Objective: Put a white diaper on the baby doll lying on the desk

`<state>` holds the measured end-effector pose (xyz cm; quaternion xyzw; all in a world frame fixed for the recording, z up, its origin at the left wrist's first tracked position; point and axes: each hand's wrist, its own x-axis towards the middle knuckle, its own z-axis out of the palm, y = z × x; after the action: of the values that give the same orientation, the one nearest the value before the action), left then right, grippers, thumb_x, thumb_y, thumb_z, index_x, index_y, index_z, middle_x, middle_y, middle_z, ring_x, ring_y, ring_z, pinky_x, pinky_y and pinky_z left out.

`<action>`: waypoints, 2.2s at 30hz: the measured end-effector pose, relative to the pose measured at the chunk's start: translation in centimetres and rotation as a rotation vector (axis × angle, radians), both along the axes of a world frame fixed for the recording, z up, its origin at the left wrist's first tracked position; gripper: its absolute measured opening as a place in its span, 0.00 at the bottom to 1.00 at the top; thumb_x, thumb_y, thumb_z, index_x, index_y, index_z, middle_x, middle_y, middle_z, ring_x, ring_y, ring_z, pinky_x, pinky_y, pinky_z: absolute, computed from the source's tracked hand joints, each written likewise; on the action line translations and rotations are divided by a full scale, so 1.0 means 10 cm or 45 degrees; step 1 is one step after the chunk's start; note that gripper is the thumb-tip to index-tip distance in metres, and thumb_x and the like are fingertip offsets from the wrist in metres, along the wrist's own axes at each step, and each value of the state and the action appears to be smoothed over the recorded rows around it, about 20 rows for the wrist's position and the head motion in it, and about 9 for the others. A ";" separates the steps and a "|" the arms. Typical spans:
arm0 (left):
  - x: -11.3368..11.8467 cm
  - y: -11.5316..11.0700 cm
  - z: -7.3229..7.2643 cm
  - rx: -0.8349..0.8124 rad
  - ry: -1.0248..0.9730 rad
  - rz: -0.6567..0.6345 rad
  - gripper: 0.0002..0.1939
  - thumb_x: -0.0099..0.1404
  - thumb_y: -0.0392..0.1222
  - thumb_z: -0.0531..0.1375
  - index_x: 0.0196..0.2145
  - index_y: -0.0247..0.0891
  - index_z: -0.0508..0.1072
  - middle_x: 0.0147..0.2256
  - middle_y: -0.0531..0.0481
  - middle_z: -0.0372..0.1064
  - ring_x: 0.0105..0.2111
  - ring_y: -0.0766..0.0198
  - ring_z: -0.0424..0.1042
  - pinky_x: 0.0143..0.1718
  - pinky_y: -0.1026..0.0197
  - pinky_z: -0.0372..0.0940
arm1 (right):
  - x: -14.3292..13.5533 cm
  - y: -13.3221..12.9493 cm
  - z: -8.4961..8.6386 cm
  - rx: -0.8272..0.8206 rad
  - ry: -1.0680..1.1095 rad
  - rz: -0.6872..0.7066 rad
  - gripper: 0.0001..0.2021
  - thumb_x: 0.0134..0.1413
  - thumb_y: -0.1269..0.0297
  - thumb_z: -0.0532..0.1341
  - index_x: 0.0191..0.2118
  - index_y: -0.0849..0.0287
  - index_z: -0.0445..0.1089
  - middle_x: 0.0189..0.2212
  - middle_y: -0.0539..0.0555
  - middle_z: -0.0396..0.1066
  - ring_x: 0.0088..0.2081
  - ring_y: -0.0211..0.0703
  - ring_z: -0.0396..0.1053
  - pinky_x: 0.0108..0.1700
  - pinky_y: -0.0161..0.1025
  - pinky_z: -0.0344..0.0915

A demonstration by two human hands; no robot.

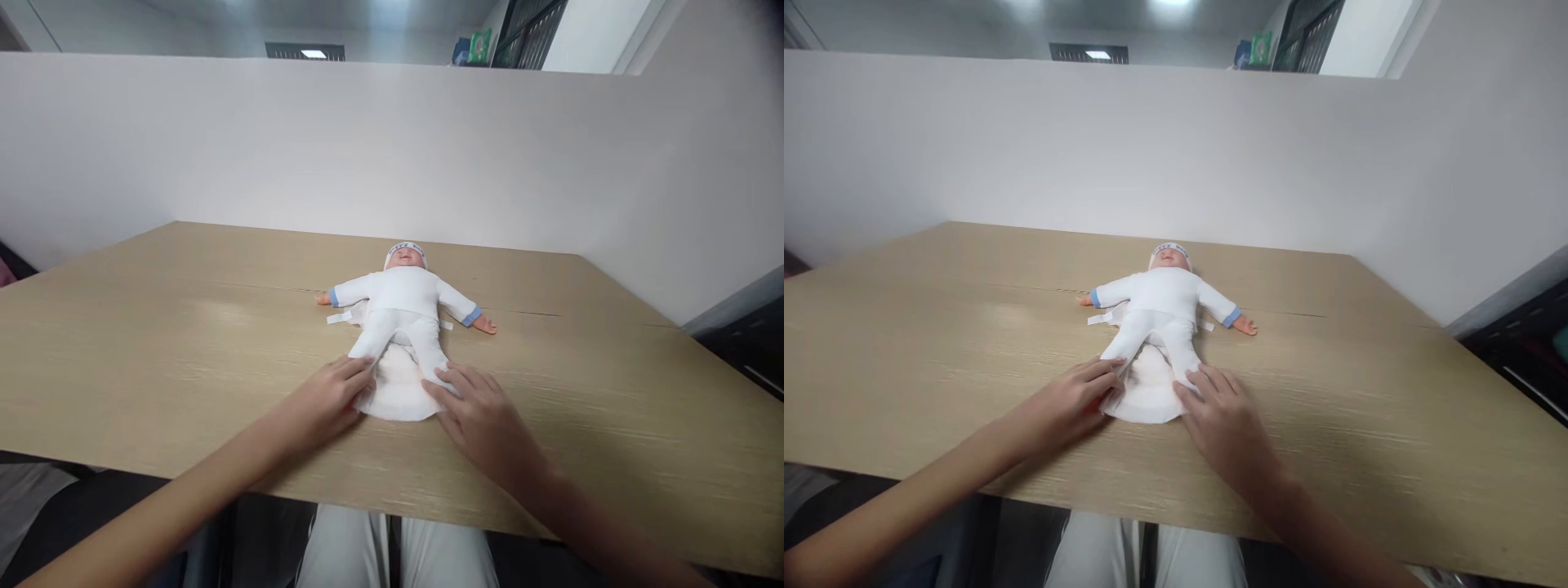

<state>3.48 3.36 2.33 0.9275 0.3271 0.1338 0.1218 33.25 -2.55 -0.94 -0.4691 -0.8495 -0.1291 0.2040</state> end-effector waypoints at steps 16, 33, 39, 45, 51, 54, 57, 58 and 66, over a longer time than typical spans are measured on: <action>0.41 1.15 0.36 -0.412 -0.753 0.261 0.22 0.78 0.62 0.53 0.37 0.41 0.69 0.35 0.51 0.67 0.39 0.57 0.66 0.41 0.57 0.61 | 0.18 1.13 0.35 -0.229 0.824 0.113 0.12 0.75 0.57 0.52 0.40 0.54 0.70 0.44 0.57 0.73 0.48 0.52 0.71 0.53 0.47 0.66; 0.64 2.13 -0.12 -0.734 -0.941 0.484 0.24 0.67 0.65 0.63 0.34 0.41 0.66 0.33 0.51 0.66 0.39 0.56 0.68 0.43 0.56 0.63 | 0.38 2.20 0.12 -0.850 1.103 -0.116 0.20 0.65 0.43 0.60 0.37 0.55 0.77 0.35 0.52 0.80 0.37 0.49 0.74 0.42 0.44 0.72; 0.58 2.14 -0.09 -0.817 -0.926 0.450 0.26 0.66 0.68 0.64 0.36 0.40 0.70 0.33 0.51 0.69 0.39 0.55 0.70 0.42 0.56 0.65 | 0.36 2.08 0.34 -0.205 0.862 -0.121 0.12 0.68 0.60 0.59 0.52 0.53 0.76 0.50 0.58 0.80 0.49 0.53 0.77 0.54 0.51 0.73; 0.53 2.13 0.00 -1.028 -0.944 0.329 0.25 0.66 0.65 0.67 0.30 0.41 0.67 0.30 0.55 0.65 0.33 0.62 0.67 0.39 0.59 0.64 | 0.04 1.97 0.29 -0.292 0.840 0.399 0.21 0.76 0.54 0.56 0.70 0.44 0.66 0.69 0.54 0.69 0.72 0.52 0.63 0.75 0.57 0.59; 0.31 2.19 0.08 -1.344 -0.901 0.206 0.28 0.61 0.64 0.73 0.49 0.41 0.79 0.50 0.44 0.78 0.48 0.52 0.77 0.46 0.56 0.71 | 0.02 2.06 -0.04 -0.389 0.822 0.436 0.25 0.79 0.49 0.52 0.75 0.41 0.60 0.76 0.51 0.58 0.79 0.51 0.49 0.80 0.62 0.44; 0.20 2.27 0.11 -1.198 -0.803 0.306 0.31 0.59 0.63 0.74 0.52 0.42 0.80 0.50 0.45 0.78 0.47 0.55 0.76 0.45 0.58 0.70 | 0.03 2.05 -0.03 -0.396 0.838 0.443 0.25 0.79 0.50 0.52 0.75 0.41 0.60 0.76 0.51 0.59 0.78 0.50 0.49 0.80 0.61 0.46; 0.23 2.27 0.20 -0.867 -0.737 0.438 0.30 0.59 0.61 0.73 0.52 0.42 0.80 0.46 0.45 0.79 0.46 0.55 0.76 0.45 0.55 0.69 | 0.02 2.03 0.00 -0.394 0.835 0.435 0.24 0.79 0.50 0.52 0.74 0.42 0.61 0.76 0.52 0.59 0.78 0.51 0.50 0.80 0.61 0.47; 0.26 2.23 0.25 -0.701 -0.743 0.464 0.27 0.61 0.60 0.71 0.51 0.41 0.79 0.47 0.45 0.78 0.46 0.54 0.75 0.47 0.54 0.69 | 0.02 2.03 0.01 -0.392 0.835 0.435 0.24 0.79 0.49 0.52 0.74 0.43 0.61 0.76 0.53 0.59 0.78 0.52 0.51 0.80 0.61 0.47; 0.71 1.75 0.35 -0.295 -0.616 -0.097 0.16 0.75 0.55 0.61 0.50 0.43 0.77 0.51 0.46 0.78 0.53 0.52 0.72 0.59 0.48 0.66 | 0.02 2.04 -0.17 -0.530 1.109 0.391 0.37 0.76 0.47 0.57 0.80 0.44 0.37 0.78 0.61 0.53 0.78 0.53 0.51 0.78 0.64 0.50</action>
<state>10.61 20.88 5.78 0.8602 0.2665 0.3084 0.3065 33.44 17.81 -2.66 -0.3797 -0.7524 0.2822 0.4583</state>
